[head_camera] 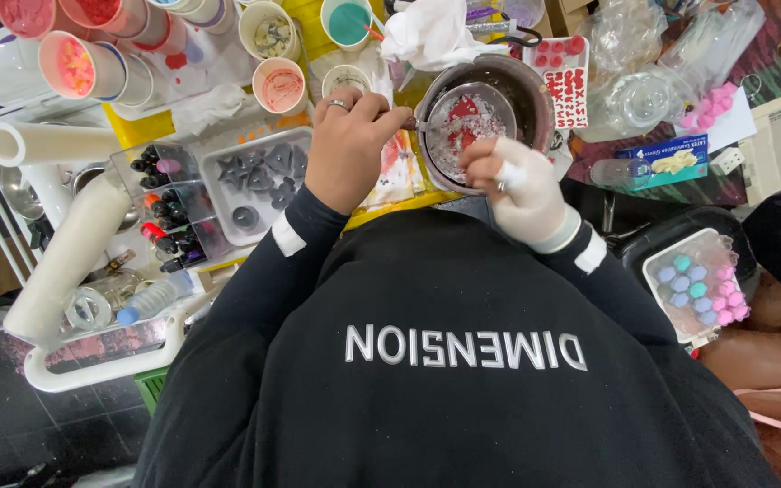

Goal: Preparing candle scents and colors by mixing liquids and cutting wax tubes.

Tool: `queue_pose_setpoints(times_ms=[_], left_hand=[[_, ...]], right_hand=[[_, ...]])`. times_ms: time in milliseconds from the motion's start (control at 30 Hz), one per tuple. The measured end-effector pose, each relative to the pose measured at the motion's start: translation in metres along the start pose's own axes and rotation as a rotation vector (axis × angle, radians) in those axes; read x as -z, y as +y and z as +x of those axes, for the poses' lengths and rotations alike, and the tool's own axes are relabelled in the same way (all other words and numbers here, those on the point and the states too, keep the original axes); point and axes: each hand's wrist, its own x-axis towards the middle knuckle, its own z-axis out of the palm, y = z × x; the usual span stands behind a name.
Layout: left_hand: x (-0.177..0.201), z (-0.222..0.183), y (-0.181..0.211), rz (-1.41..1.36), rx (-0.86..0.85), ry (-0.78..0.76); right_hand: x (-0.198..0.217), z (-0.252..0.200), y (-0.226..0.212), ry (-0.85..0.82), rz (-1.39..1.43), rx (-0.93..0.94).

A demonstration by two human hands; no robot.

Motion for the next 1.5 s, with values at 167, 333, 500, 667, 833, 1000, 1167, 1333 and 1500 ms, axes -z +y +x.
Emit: queue_pose_setpoints(times_ms=[167, 333, 500, 667, 833, 1000, 1167, 1333, 1500], left_hand=[[-0.001, 0.000, 0.002, -0.004, 0.019, 0.017], [-0.003, -0.002, 0.002, 0.002, 0.029, 0.037], [-0.003, -0.001, 0.001, -0.012, -0.002, 0.057], [-0.007, -0.005, 0.001, 0.001, 0.008, 0.055], [-0.012, -0.009, 0.003, 0.022, 0.038, 0.086], [-0.013, -0.010, 0.003, -0.025, 0.060, 0.078], [-0.010, -0.008, 0.002, 0.004, 0.015, 0.081], [-0.009, -0.007, 0.004, 0.019, -0.008, 0.098], [-0.012, -0.010, 0.007, 0.044, 0.043, 0.068]], right_hand=[[0.020, 0.005, 0.009, 0.095, -0.094, -0.022], [0.033, -0.008, 0.001, 0.142, -0.083, -0.122], [0.014, -0.007, -0.009, 0.022, 0.089, -0.067], [-0.003, 0.005, 0.000, -0.014, 0.055, -0.007], [0.014, 0.000, 0.017, 0.060, -0.044, 0.003], [0.037, -0.023, 0.015, 0.186, 0.037, -0.227], [0.024, -0.030, 0.018, 0.154, 0.227, -0.277], [0.013, -0.001, 0.013, 0.047, 0.164, -0.045], [0.031, -0.004, 0.034, 0.126, 0.063, -0.075]])
